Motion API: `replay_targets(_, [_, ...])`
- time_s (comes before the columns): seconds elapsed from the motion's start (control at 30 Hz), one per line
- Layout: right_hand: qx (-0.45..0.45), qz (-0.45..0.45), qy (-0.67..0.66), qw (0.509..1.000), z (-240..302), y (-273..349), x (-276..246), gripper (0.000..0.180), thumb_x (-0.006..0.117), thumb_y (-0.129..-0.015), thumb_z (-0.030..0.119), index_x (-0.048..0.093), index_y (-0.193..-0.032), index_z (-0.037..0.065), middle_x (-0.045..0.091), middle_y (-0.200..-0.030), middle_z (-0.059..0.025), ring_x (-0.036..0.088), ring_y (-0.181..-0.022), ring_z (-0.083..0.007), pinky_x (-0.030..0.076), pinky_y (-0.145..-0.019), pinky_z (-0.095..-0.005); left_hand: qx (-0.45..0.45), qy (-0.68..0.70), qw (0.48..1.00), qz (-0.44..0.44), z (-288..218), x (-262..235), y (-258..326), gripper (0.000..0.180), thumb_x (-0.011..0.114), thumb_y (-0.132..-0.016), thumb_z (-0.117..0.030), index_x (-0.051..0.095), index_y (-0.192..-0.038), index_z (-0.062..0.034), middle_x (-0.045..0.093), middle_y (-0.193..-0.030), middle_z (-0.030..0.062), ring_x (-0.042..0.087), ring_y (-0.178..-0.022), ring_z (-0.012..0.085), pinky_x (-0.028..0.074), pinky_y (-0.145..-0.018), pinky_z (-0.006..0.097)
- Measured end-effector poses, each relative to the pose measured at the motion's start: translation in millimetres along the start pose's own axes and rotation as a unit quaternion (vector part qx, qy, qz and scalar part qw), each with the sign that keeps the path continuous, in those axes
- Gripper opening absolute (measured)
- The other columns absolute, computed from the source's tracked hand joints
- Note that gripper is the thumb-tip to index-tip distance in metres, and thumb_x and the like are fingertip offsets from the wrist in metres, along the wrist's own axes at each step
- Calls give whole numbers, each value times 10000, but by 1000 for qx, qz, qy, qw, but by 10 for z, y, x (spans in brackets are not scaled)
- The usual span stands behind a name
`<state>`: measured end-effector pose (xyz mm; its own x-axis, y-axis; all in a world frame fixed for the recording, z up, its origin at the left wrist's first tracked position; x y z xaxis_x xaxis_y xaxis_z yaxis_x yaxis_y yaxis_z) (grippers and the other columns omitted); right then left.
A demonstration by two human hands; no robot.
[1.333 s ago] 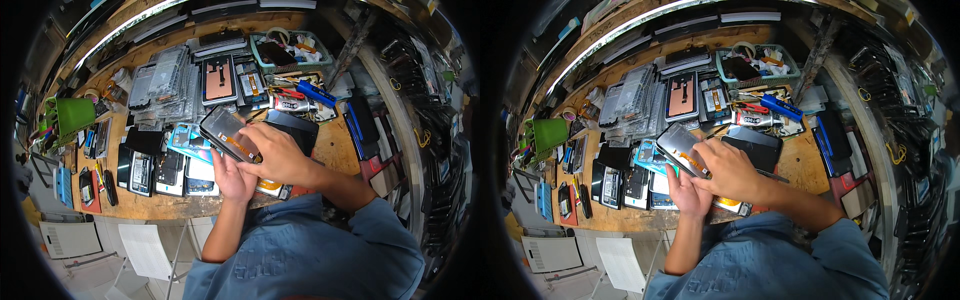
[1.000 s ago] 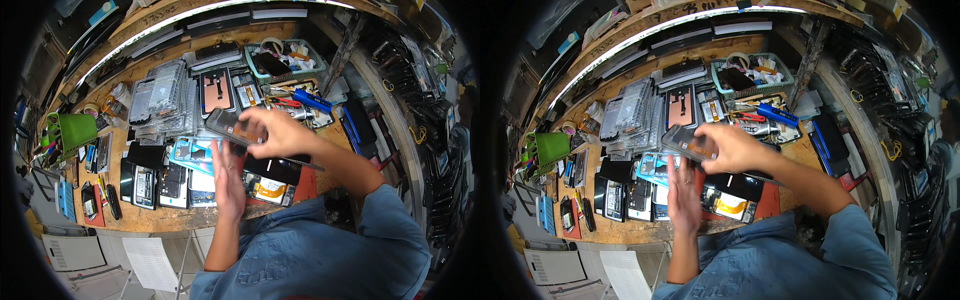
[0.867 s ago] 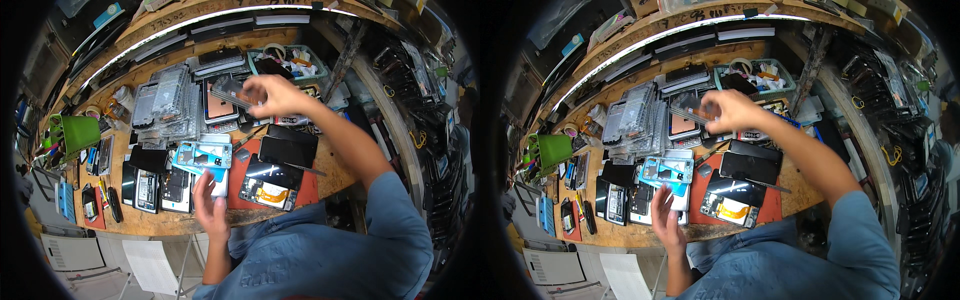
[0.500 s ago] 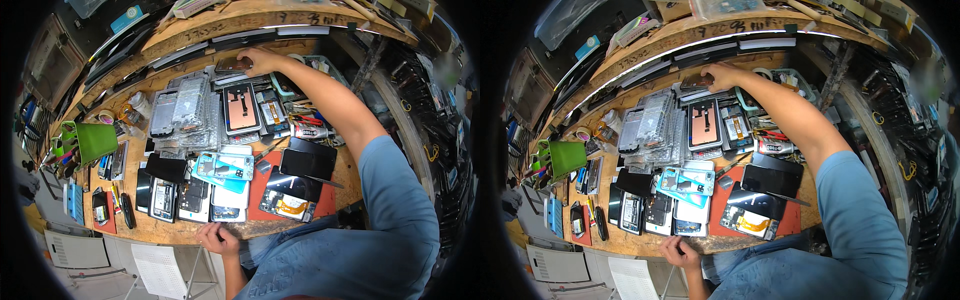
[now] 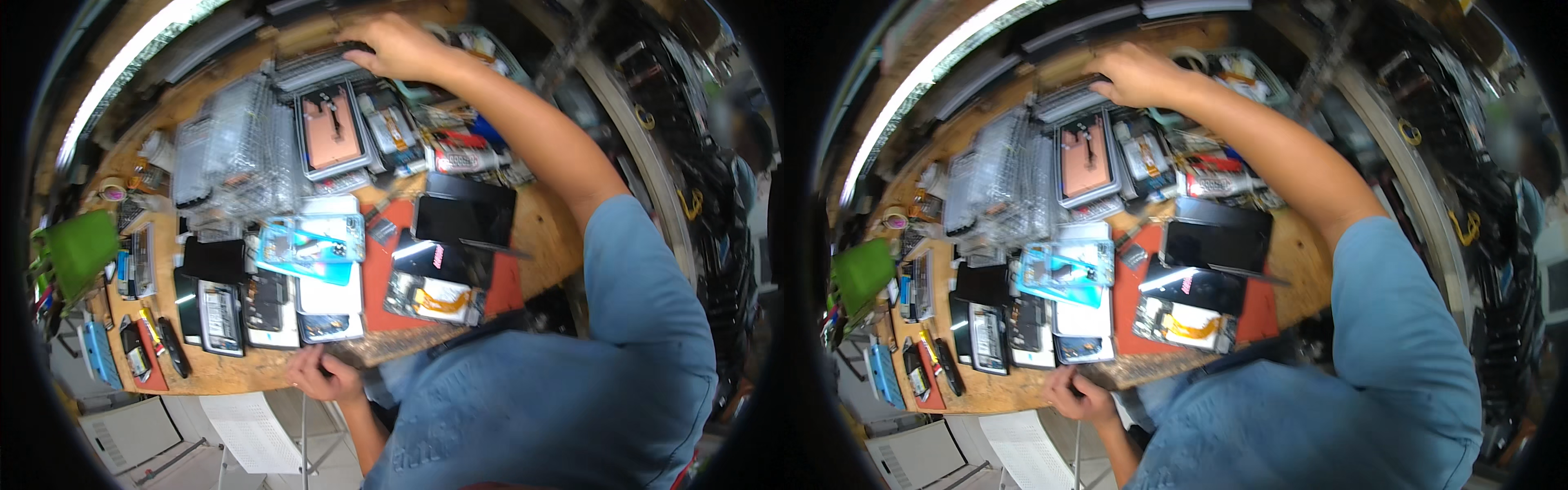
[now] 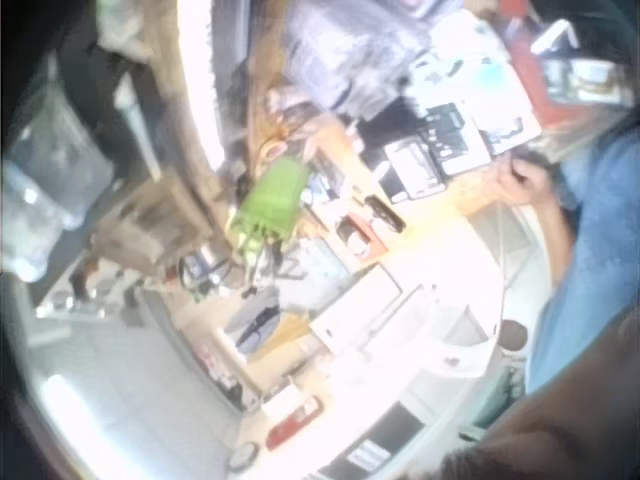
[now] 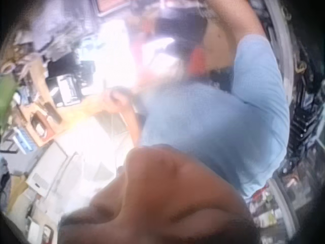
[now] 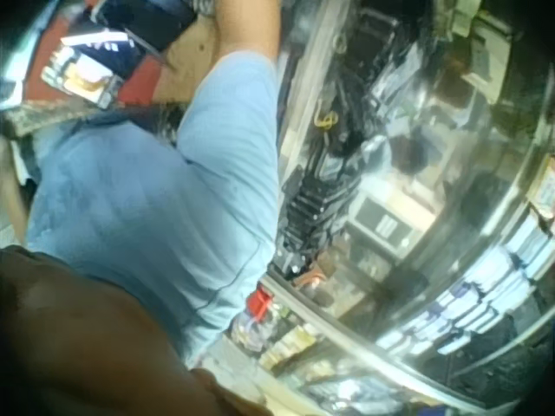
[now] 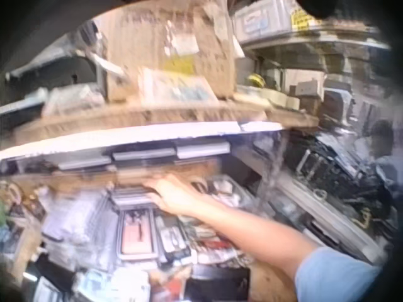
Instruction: The person handles several smartphones and internal components on a cluttered workbench. They pick up a black phone, inspect its screen, and place it down. They then handle a disassembled phone with exposed ribbon cables, using tweezers to adjust internal parts. The person repeatedly picks up and sets down various phones and parts throughout the clip.
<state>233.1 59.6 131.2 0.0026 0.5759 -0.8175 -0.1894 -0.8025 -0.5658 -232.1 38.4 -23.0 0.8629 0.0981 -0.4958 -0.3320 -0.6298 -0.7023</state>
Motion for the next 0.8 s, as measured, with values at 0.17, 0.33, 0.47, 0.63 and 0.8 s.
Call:
replay_targets(0.17, [29,161,-105,981,629,1412,-573,404,771,-882,289,713,-1186,30,746,-999,-217,722,-971,-398,566,-874,-498,-6,86,996,17,-258,-32,-36,132,568,-889,-19,682,-939,26,587,-1010,146,578,-995,314,485,-886,456])
replay_targets(0.33, [123,234,-21,964,1003,2450,-641,569,848,-794,307,643,-1247,28,632,-1093,-147,620,-1107,-342,515,-953,-461,47,153,980,118,-785,319,-322,158,606,-872,-10,700,-998,10,616,-1025,141,584,-1004,325,478,-900,453])
replay_targets(0.47, [128,166,17,978,1104,2676,-559,585,853,-773,283,626,-1255,40,605,-1134,-138,597,-1104,-320,500,-960,-447,78,208,963,156,-1141,622,-499,189,639,-859,16,693,-1039,4,668,-1045,157,616,-991,337,477,-918,441])
replay_targets(0.63, [128,148,33,980,988,2725,-596,618,854,-727,265,640,-1260,36,618,-1106,-142,606,-1074,-331,496,-975,-444,45,224,960,163,-1242,680,-506,165,633,-884,1,683,-1041,13,673,-1030,162,618,-984,332,489,-907,445])
replay_targets(0.8, [205,84,-144,964,550,2861,-785,546,869,-689,294,754,-1127,-11,714,-1090,-160,687,-1023,-336,543,-919,-409,-62,264,948,168,-1055,642,-365,138,611,-928,-3,676,-1046,29,657,-1034,155,620,-988,296,491,-908,389])
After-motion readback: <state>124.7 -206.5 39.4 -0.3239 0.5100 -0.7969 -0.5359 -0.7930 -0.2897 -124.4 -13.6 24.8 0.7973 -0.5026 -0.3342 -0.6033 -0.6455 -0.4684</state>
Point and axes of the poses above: each hand's wrist, its own y-axis away from the middle knuckle, its own x-axis out of the palm, z = x × y, the point moved 7 cm from there along -y, towards the middle knuckle
